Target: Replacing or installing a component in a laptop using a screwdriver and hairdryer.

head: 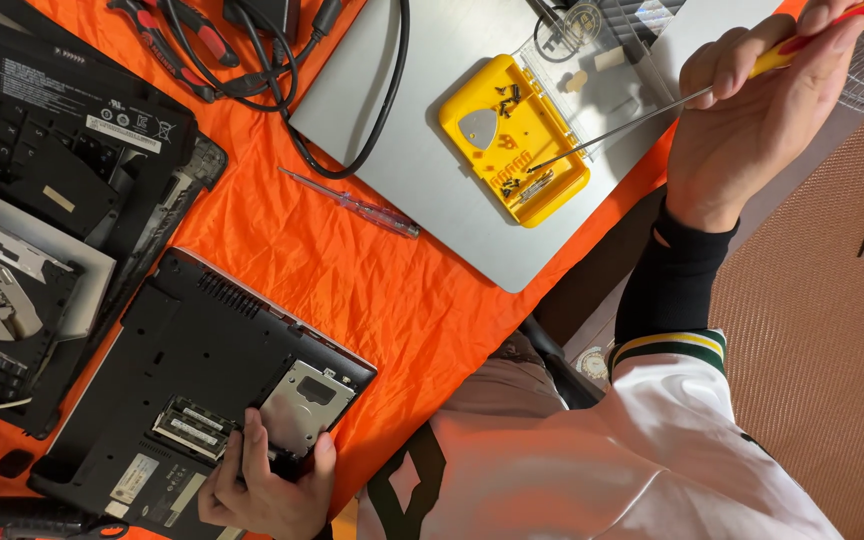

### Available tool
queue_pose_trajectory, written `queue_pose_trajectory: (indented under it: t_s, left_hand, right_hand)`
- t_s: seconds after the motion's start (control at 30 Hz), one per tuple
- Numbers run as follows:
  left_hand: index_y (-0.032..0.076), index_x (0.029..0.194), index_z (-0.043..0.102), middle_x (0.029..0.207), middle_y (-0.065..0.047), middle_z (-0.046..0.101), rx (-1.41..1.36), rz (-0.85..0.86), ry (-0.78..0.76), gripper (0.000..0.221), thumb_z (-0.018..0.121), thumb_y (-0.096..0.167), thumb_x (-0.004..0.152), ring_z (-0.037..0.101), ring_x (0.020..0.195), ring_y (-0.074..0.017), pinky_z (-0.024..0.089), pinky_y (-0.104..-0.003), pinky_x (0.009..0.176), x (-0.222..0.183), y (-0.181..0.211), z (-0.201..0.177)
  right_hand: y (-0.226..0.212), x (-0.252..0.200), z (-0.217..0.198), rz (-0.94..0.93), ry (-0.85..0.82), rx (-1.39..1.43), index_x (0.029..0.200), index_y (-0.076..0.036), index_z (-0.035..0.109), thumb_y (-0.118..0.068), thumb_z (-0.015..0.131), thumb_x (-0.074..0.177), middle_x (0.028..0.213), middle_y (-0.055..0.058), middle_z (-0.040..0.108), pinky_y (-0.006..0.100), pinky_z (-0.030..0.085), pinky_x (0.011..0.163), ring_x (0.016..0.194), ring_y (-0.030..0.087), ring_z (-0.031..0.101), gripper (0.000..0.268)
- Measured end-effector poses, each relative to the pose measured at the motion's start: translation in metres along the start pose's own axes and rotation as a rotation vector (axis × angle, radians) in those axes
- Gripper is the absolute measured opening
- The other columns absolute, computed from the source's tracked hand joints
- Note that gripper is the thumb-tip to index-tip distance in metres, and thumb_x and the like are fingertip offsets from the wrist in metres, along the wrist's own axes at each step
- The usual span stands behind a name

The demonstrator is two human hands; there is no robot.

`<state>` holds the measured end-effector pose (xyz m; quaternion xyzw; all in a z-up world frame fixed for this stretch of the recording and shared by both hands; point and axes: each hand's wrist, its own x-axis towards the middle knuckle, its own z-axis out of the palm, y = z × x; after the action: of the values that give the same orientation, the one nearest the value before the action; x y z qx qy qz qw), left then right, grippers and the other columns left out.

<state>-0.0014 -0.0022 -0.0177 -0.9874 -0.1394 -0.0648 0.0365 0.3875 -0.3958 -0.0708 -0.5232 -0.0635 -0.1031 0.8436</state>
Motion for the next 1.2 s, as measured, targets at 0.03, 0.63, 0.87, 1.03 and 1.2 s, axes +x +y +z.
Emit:
queue_pose_trajectory:
  t_s: [0.03,0.63,0.87,1.03,1.2]
  left_hand:
    - [0.004,0.131,0.055,0.132,-0.007,0.074,0.000,-0.001,0.002,0.063,0.055,0.060,0.103,0.057,0.117,-0.0247,0.037,-0.046,0.102,0.000,0.000,0.000]
    - [0.004,0.140,0.054,0.132,-0.005,0.069,-0.147,-0.107,0.076,0.072,0.074,0.057,0.095,0.055,0.117,-0.0238,0.035,-0.044,0.105,0.008,0.005,-0.004]
    - [0.009,0.138,0.060,0.127,-0.007,0.068,-0.227,-0.148,0.095,0.075,0.082,0.056,0.084,0.056,0.121,-0.0250,0.034,-0.046,0.108,0.013,0.007,-0.018]
    - [0.008,0.137,0.059,0.126,-0.008,0.067,-0.283,-0.123,0.230,0.070,0.087,0.051,0.090,0.055,0.123,-0.0259,0.032,-0.047,0.110,0.006,0.008,-0.025]
    - [0.006,0.132,0.057,0.127,-0.008,0.062,-0.308,-0.299,0.323,0.073,0.089,0.051,0.084,0.051,0.125,-0.0273,0.028,-0.053,0.112,-0.009,0.010,-0.028]
  right_hand:
    - [0.000,0.000,0.000,-0.001,-0.002,0.001,0.129,-0.005,0.045,-0.031,0.049,0.121,0.101,0.003,0.046,0.031,0.035,0.059,0.062,0.015,0.039,0.028]
    - [-0.031,-0.019,0.037,0.006,0.051,0.063,0.122,-0.005,0.045,-0.030,0.047,0.124,0.086,0.007,0.046,0.028,0.031,0.061,0.065,0.014,0.041,0.025]
    - [-0.021,-0.045,0.077,0.085,0.003,0.143,0.123,-0.005,0.046,-0.031,0.046,0.125,0.084,0.009,0.046,0.028,0.031,0.062,0.067,0.015,0.042,0.026]
    - [-0.009,-0.069,0.106,0.159,-0.129,0.112,0.131,-0.004,0.048,-0.034,0.046,0.124,0.084,0.012,0.046,0.029,0.033,0.062,0.068,0.017,0.042,0.030]
    - [0.015,-0.095,0.147,0.206,-0.312,0.155,0.130,-0.005,0.049,-0.035,0.046,0.126,0.084,0.012,0.047,0.029,0.035,0.060,0.067,0.018,0.043,0.030]
